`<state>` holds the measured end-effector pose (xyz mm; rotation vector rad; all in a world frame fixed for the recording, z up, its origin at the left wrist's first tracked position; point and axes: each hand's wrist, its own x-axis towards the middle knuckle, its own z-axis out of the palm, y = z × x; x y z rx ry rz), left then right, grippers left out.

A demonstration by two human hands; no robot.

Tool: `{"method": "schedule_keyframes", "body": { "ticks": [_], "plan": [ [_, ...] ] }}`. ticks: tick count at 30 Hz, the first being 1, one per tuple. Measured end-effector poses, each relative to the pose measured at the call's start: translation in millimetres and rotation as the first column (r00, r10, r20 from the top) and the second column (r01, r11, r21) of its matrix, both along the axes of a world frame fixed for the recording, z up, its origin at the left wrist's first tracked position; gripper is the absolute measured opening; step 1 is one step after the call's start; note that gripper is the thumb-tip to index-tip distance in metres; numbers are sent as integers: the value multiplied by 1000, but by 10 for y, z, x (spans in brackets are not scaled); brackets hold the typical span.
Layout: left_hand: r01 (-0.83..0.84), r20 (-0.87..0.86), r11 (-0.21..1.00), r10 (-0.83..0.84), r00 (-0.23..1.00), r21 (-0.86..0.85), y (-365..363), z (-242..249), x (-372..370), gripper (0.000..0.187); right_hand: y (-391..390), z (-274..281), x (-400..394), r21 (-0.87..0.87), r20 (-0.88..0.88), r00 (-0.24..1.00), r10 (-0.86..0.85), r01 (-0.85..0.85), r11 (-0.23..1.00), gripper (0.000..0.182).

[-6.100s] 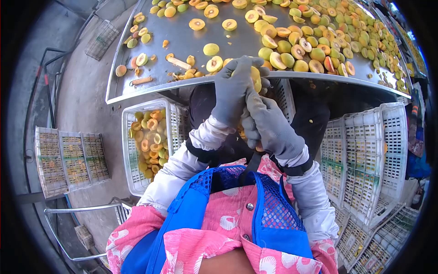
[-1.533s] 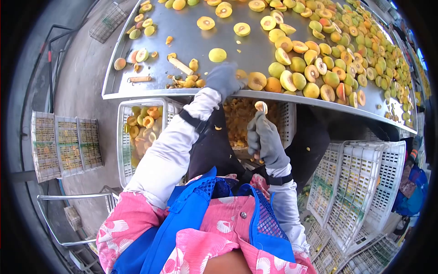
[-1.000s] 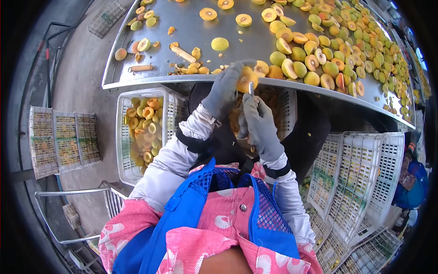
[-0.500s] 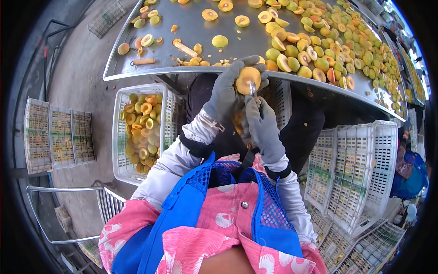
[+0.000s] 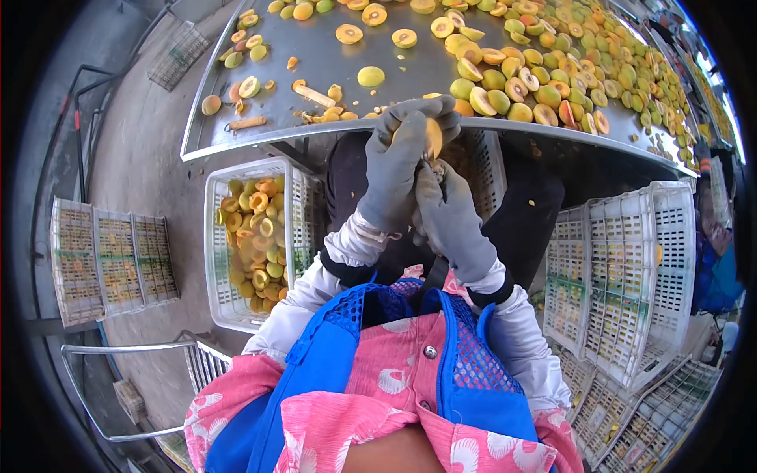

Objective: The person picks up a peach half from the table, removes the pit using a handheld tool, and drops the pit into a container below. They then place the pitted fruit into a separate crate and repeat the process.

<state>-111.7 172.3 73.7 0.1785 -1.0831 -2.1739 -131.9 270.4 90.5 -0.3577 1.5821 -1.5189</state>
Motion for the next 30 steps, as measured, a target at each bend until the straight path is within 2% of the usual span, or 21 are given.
{"method": "schedule_keyframes", "body": {
  "ticks": [2, 4, 5, 7, 8, 10, 11, 12, 13, 14, 16, 17, 19, 21, 23, 25, 26, 27, 28, 29, 30],
  "plan": [
    [-23, -31, 999, 23, 999, -27, -3, 85, 3, 37, 25, 49, -4, -27, 35, 999, -26, 27, 999, 20],
    [102, 89, 993, -97, 991, -58, -39, 188, 31, 36, 22, 69, -20, -52, 72, 997, -39, 43, 998, 22],
    [96, 93, 994, -90, 992, -57, -92, 252, 71, 36, 24, 69, -39, -36, 16, 997, -74, 75, 997, 23],
    [305, 265, 952, -296, 918, 4, -229, 360, 114, 33, 41, -17, -59, -52, -161, 982, -95, 88, 995, 24],
    [307, 273, 952, -297, 915, 6, -222, 315, 95, 33, 37, -42, -42, -52, -152, 984, -97, 90, 995, 24],
    [105, 475, 994, -80, 876, -27, -157, 207, 10, 35, 20, -59, -37, -58, -98, 994, -48, 42, 997, 30],
    [104, 477, 994, -79, 875, -26, -118, 175, -21, 35, 46, -19, -102, -58, -96, 994, -47, 41, 997, 30],
    [6, 412, 994, 38, 911, -105, -44, 144, -16, 34, 126, 69, -194, -37, 139, 985, 104, -99, 994, 35],
    [-96, 335, 980, 150, 930, -174, 8, 118, -5, 34, 190, 133, -257, -50, 367, 900, 237, -236, 971, 40],
    [-95, 339, 981, 148, 929, -168, 9, 95, -5, 34, 208, 165, -295, -44, 371, 899, 235, -235, 971, 40],
    [-61, 244, 938, 150, 958, -340, -39, 25, 3, 32, 212, 199, -335, -51, 429, 850, 306, -315, 948, 46],
    [-59, 248, 938, 150, 957, -341, -67, -16, -3, 32, 217, 178, -317, -81, 432, 849, 305, -300, 951, 48],
    [-4, 264, 854, 166, 950, -521, -130, -85, -37, 32, 205, 143, -318, -72, 486, 828, 279, -280, 957, 49],
    [58, 318, 803, 167, 933, -593, -191, -121, -24, 32, 198, 98, -317, -60, 539, 803, 255, -266, 962, 50],
    [125, 370, 747, 170, 913, -652, -214, -135, -28, 32, 235, 40, -335, -126, 558, 765, 321, -305, 944, 51],
    [200, 353, 821, 2, 936, -534, -204, -147, -34, 38, 260, -13, -372, -201, 603, 712, 360, -301, 932, 51],
    [200, 355, 824, 2, 935, -531, -192, -138, -43, 38, 255, -41, -374, -278, 639, 656, 402, -290, 916, 51],
    [223, 381, 939, -112, 918, -262, -160, -99, -61, 42, 244, -86, -360, -273, 641, 653, 403, -296, 915, 51],
    [236, 370, 971, -229, 900, 26, -150, -76, -85, 46, 219, -139, -355, -343, 657, 628, 417, -244, 907, 51],
    [235, 368, 972, -228, 901, 27, -162, -102, -99, 46, 191, -184, -351, -411, 668, 605, 433, -186, 893, 51],
    [142, 338, 980, -182, 923, 140, -181, -175, -113, 46, 159, -212, -339, -409, 667, 606, 433, -188, 893, 51]
  ]
}}
